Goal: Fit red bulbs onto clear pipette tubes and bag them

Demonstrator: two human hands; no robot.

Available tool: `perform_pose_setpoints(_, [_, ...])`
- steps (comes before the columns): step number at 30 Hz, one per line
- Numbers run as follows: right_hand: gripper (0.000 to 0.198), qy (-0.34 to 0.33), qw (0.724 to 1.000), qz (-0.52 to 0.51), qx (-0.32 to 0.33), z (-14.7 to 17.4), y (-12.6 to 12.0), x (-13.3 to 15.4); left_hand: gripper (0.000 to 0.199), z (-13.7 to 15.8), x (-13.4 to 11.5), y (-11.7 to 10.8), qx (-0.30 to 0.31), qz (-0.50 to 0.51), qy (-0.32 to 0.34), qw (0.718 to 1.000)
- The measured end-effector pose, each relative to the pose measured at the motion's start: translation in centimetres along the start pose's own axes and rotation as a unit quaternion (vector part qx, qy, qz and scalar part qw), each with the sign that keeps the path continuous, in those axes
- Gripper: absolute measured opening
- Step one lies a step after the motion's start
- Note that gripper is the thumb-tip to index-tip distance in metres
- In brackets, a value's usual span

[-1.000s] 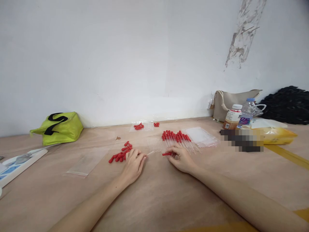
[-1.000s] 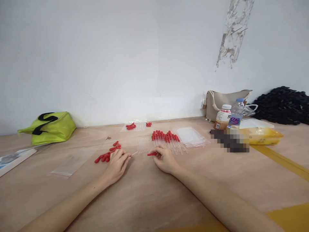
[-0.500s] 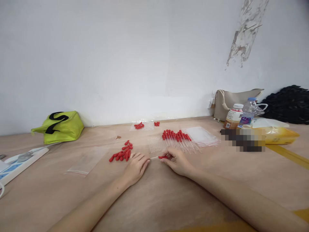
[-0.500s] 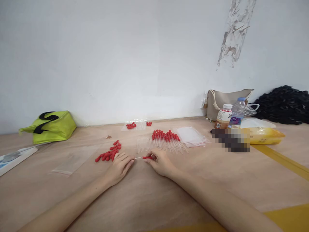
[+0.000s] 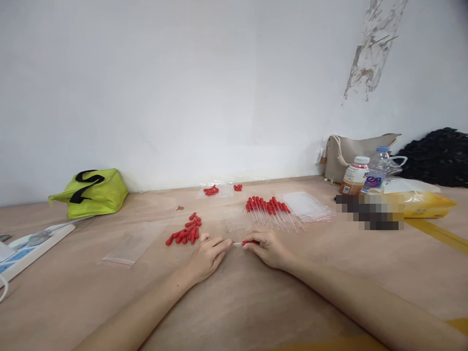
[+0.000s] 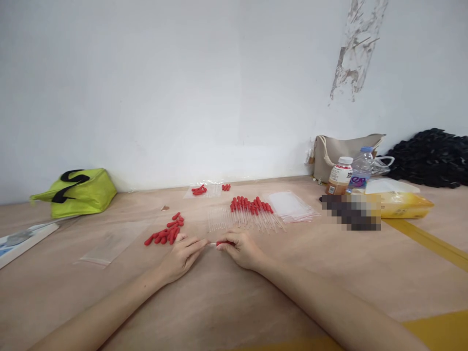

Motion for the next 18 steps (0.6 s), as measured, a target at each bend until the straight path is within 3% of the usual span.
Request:
perform_pose_setpoints(14, [0.011, -0.057, 0.991, 0.092, 0.076, 0.8, 1.3, 0.3, 0.031, 0.1, -0.6, 0.4, 0.018, -0.003, 0.038, 0.999])
perform_pose_setpoints(18, [0.009, -0.056, 0.991, 0.104, 0.067, 0.9, 1.6, 0.2, 0.03, 0.0, -0.7, 0.4, 0.022, -0.004, 0.047, 0.999])
Point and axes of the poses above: each hand's wrist, its own z-axis away from the middle knuckle, its own y-axis out of the palm, x = y × z, the point moved 7 cm from there along -z, towards the middle knuckle, and after that the axes turned 12 degrees about -x, right-handed, at the moved point
